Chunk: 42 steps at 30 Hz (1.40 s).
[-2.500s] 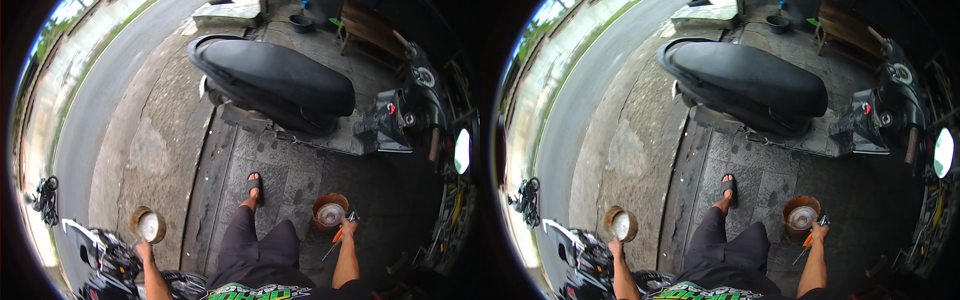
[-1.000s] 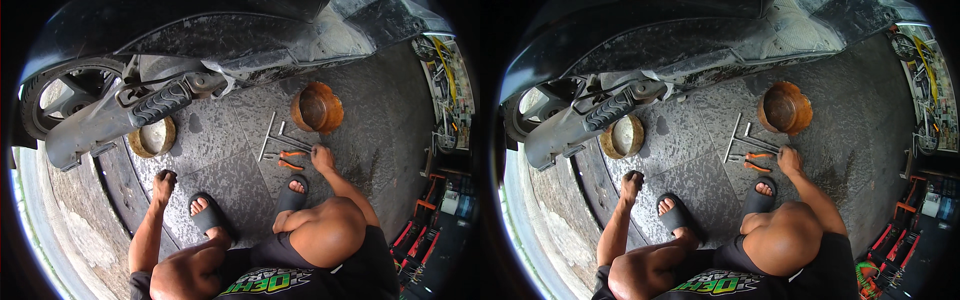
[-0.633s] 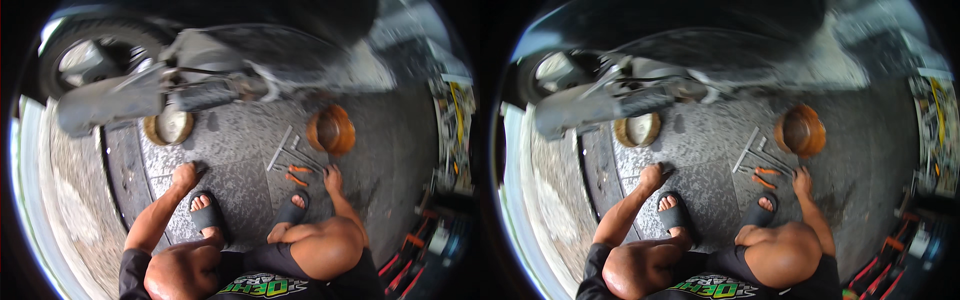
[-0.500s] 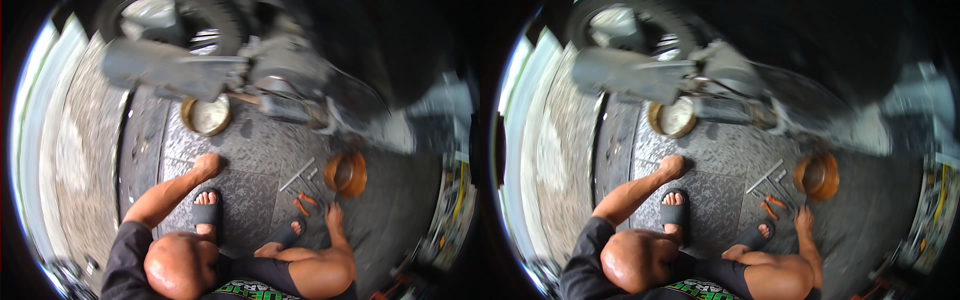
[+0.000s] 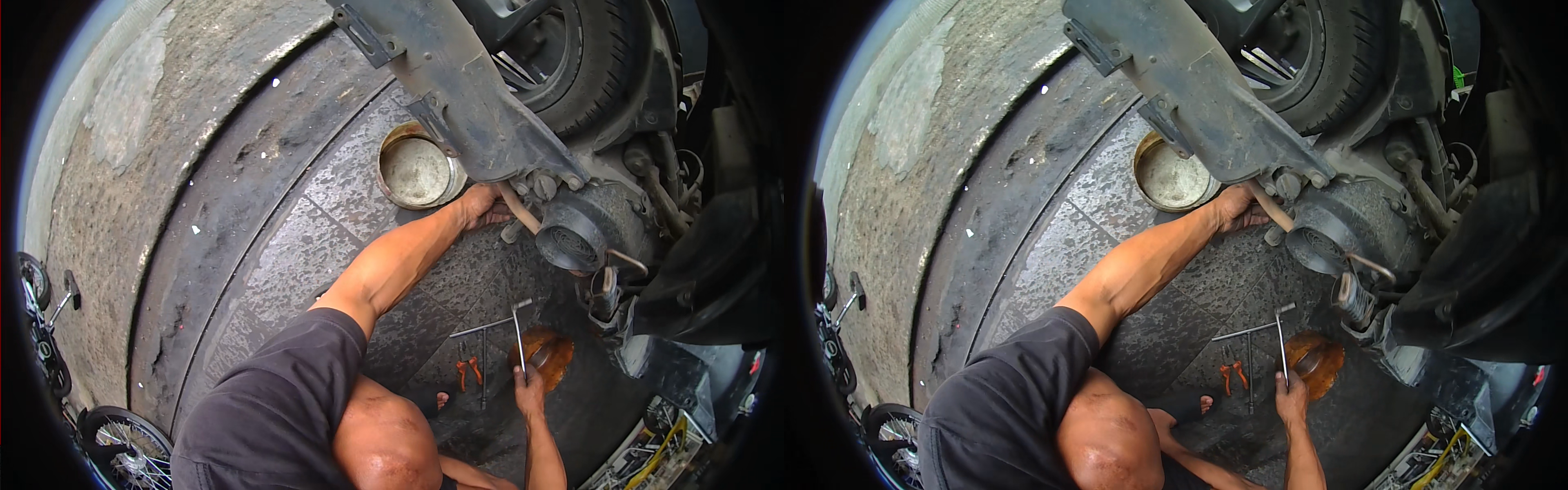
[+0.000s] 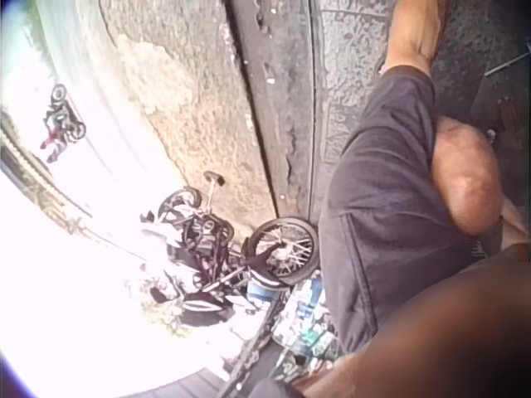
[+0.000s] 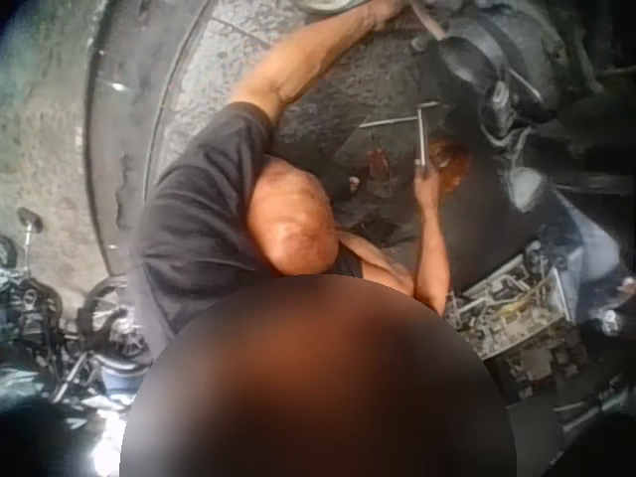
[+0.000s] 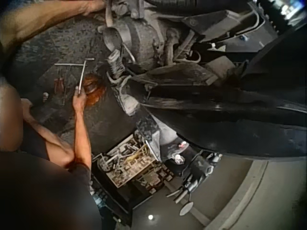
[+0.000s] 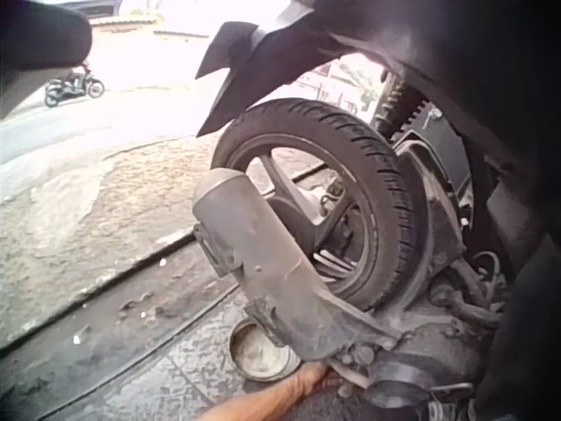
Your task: Repairing a motorcycle clutch pulley and then removing bolts from the engine area near the rear wheel.
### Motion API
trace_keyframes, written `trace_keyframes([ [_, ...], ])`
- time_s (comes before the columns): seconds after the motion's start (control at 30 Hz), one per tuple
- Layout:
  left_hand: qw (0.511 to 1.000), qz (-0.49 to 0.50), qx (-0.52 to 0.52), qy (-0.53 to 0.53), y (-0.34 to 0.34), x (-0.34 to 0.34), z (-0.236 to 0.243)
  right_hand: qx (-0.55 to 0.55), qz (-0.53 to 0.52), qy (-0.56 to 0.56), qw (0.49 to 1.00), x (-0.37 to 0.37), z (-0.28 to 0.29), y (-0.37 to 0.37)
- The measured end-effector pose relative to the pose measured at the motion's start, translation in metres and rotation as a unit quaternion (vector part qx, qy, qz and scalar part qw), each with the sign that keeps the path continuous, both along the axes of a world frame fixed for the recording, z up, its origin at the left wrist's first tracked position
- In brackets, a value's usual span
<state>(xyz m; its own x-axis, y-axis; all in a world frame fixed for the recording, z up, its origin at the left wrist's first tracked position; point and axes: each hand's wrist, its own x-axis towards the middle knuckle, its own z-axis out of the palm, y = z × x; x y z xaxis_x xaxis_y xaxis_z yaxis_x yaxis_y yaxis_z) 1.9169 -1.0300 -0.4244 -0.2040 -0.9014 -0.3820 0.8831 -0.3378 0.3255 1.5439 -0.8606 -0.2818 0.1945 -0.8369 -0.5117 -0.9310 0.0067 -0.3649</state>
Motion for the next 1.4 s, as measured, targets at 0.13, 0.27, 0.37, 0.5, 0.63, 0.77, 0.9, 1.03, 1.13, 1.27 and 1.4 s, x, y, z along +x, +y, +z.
trace_keyframes([
  [0.13,0.983,0.018,-0.154,0.102,-0.023,-0.017,0.002,-0.124,0.008,-0.043,0.991,0.06,-0.007,-0.023],
  [0.27,0.985,-0.002,-0.157,0.068,-0.04,-0.035,0.002,-0.158,-0.013,-0.015,0.987,0.103,-0.027,-0.051],
  [0.37,0.988,0.023,-0.137,0.06,-0.039,-0.029,-0.033,-0.075,-0.035,-0.033,0.996,0.159,-0.044,-0.06],
  [0.5,0.986,0.038,-0.118,0.112,-0.047,-0.041,-0.037,-0.183,-0.055,-0.079,0.978,0.176,-0.07,-0.074],
  [0.63,0.979,0.047,-0.107,0.165,-0.043,-0.042,-0.047,-0.195,-0.066,-0.106,0.973,0.2,-0.075,-0.076],
  [0.77,0.97,0.059,-0.1,0.216,-0.041,-0.043,-0.05,-0.204,-0.092,-0.105,0.969,0.22,-0.083,-0.07],
  [0.9,0.955,0.055,-0.118,0.266,-0.04,-0.038,-0.043,-0.221,-0.131,-0.175,0.95,0.207,-0.117,-0.074],
  [1.03,0.939,0.055,-0.161,0.298,-0.028,-0.024,-0.044,0.011,-0.32,-0.336,0.886,0.229,-0.103,-0.082],
  [1.13,0.923,0.057,-0.201,0.322,-0.027,-0.02,-0.038,0.032,-0.344,-0.358,0.867,0.212,-0.098,-0.101],
  [1.27,0.898,0.057,-0.256,0.354,-0.022,-0.016,-0.038,0.029,-0.275,-0.301,0.912,0.186,-0.091,-0.123],
  [1.4,0.865,0.055,-0.312,0.389,-0.025,-0.024,-0.039,0.039,-0.259,-0.278,0.924,0.182,-0.089,-0.134],
])
